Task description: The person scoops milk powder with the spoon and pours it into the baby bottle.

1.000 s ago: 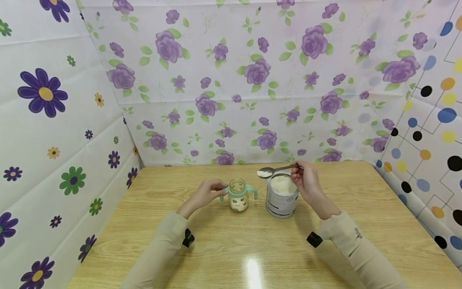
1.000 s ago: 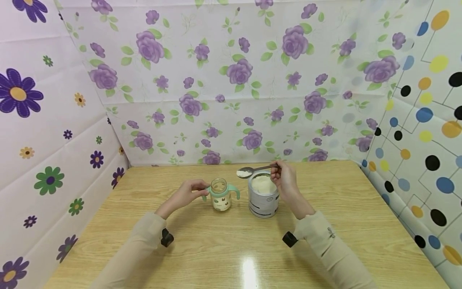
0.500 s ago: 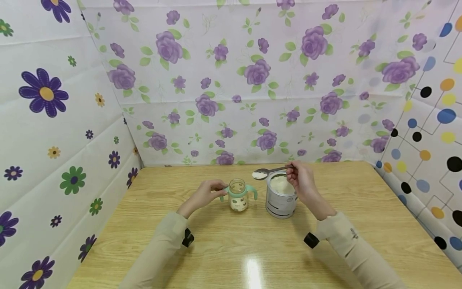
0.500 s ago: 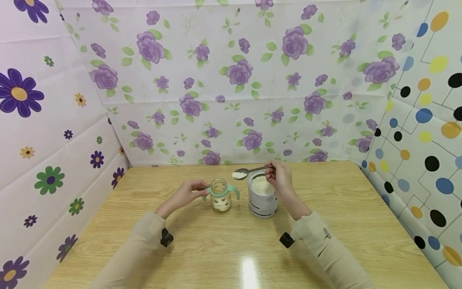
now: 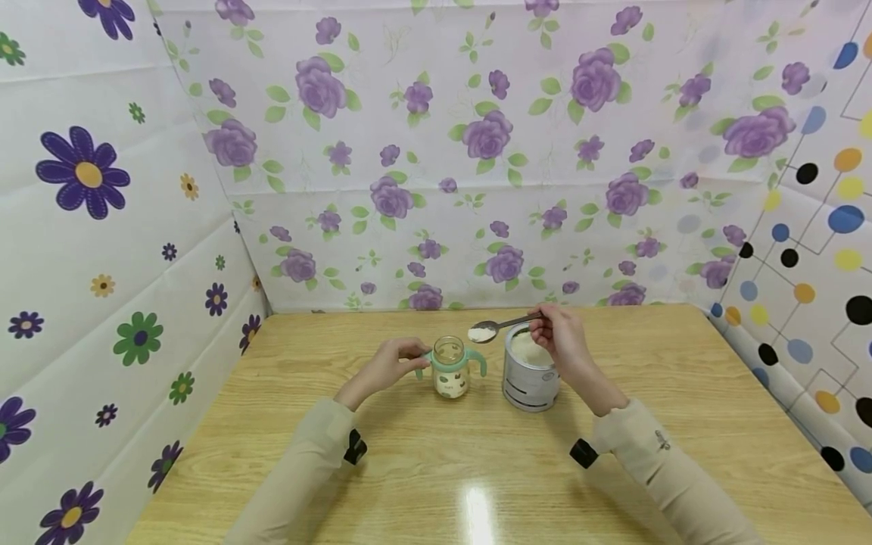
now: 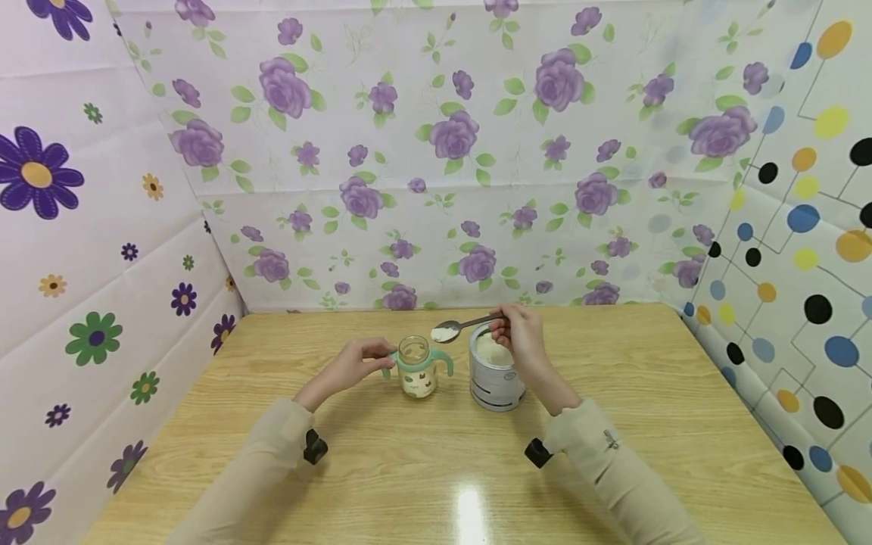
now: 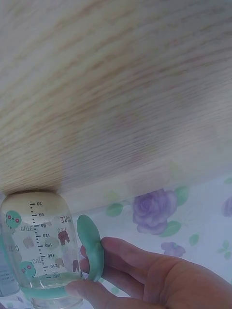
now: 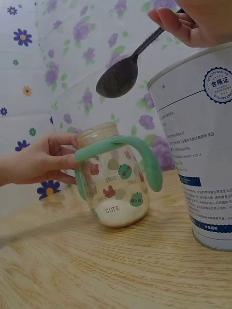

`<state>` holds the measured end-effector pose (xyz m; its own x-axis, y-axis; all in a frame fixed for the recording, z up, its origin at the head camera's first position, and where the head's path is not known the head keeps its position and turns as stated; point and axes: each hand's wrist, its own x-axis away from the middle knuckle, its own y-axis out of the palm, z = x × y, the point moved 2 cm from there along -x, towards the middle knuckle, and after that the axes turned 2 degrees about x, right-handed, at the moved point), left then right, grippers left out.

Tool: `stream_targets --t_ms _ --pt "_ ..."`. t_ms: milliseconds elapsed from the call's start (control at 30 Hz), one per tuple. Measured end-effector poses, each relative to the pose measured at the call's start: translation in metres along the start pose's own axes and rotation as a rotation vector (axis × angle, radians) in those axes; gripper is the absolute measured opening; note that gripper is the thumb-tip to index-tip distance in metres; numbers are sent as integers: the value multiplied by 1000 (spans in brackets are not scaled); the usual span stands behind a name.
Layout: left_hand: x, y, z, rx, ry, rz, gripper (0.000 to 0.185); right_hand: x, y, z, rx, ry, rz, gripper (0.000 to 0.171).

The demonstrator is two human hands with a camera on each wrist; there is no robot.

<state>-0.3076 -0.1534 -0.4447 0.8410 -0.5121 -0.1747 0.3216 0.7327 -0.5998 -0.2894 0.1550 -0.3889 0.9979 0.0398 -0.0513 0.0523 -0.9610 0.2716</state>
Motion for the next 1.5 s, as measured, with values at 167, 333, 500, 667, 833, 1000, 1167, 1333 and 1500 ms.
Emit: stream_targets --t_ms 167,333,500,667,833,1000,1167,1333,1500 --pt "-2 0 -5 0 12 10 25 -1 5 3 54 -7 -21 30" --pt "-2 -1 -6 -7 14 4 24 0 9 4 93 -15 -41 29" --pt "-2 -1 -8 -17 8 2 23 0 13 6 133 -43 -52 28" --pt "-2 0 -9 -13 14 -1 22 0 17 7 168 -62 -56 30" --pt "-3 0 -11 -5 17 7 24 0 22 9 219 -97 -57 33" --pt "-3 1 -12 -2 39 16 25 1 26 14 296 -171 -94 37" --pt "-3 1 -12 -14 30 10 24 4 31 18 354 -238 -154 39" --pt "-3 1 -12 -27 30 13 22 6 35 19 451 -328 -189 34" --pt "-3 0 -13 -25 35 15 22 13 40 20 608 -478 -235 27"
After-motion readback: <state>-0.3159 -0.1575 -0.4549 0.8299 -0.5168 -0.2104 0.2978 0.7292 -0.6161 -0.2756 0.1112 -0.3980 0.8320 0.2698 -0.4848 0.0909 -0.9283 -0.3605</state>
